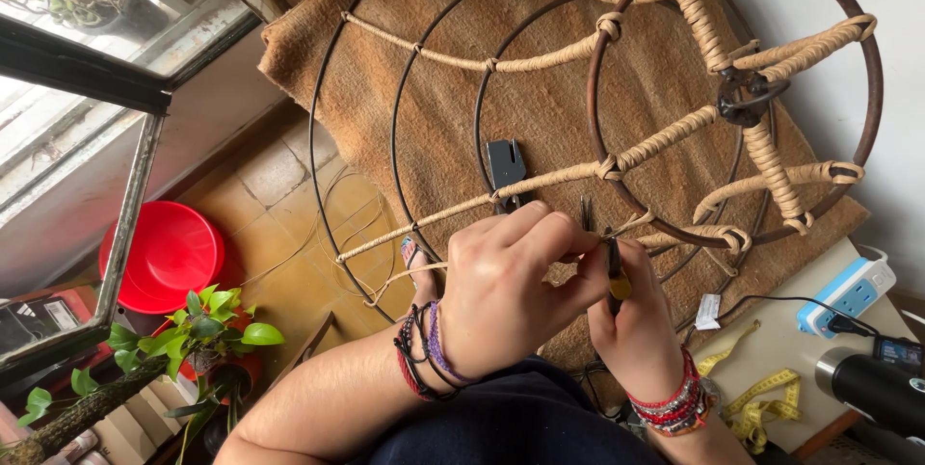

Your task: Assembling a decorative wire frame by wrapping it with rope and securing it with pliers and a staple gun

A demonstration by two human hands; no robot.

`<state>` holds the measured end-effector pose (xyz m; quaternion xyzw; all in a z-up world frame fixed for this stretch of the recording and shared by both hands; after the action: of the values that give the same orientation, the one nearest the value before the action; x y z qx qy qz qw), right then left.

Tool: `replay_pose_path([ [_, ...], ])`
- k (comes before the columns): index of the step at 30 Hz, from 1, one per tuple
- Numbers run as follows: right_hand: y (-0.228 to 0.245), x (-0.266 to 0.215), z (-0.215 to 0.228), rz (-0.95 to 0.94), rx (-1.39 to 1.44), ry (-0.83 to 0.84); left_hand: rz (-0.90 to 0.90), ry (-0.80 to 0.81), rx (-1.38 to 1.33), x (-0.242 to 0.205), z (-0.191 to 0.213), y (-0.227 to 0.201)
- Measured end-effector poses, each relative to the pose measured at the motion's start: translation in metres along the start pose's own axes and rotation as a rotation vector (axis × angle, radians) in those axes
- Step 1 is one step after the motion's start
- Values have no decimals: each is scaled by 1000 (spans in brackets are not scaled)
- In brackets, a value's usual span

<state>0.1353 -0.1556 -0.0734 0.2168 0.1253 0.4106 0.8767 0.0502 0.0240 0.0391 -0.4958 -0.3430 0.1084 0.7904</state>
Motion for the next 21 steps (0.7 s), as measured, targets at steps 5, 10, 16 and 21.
replay_pose_path([
  [5, 5, 4, 1, -3, 50, -28, -46, -42, 120, -3, -3, -1],
  [10, 5, 4, -1, 16, 53, -49, -68, -51, 175, -3, -4, -4],
  [16, -1, 2, -7, 79, 91, -7, -70, -31, 166, -2, -3, -5],
  [21, -3, 3, -9, 161, 199, 108, -33, 13, 53, 0, 0, -5],
])
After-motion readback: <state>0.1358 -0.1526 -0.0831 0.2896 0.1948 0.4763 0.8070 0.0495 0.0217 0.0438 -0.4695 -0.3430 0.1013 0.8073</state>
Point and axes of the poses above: each hand's wrist, its own x-axis towards the middle knuckle, its own z-axis out of the back of the hand, y = z × x, the point moved 5 cm from there along x, towards the middle knuckle, and after that the axes turned 12 degrees about -x, right-handed, at the moved point
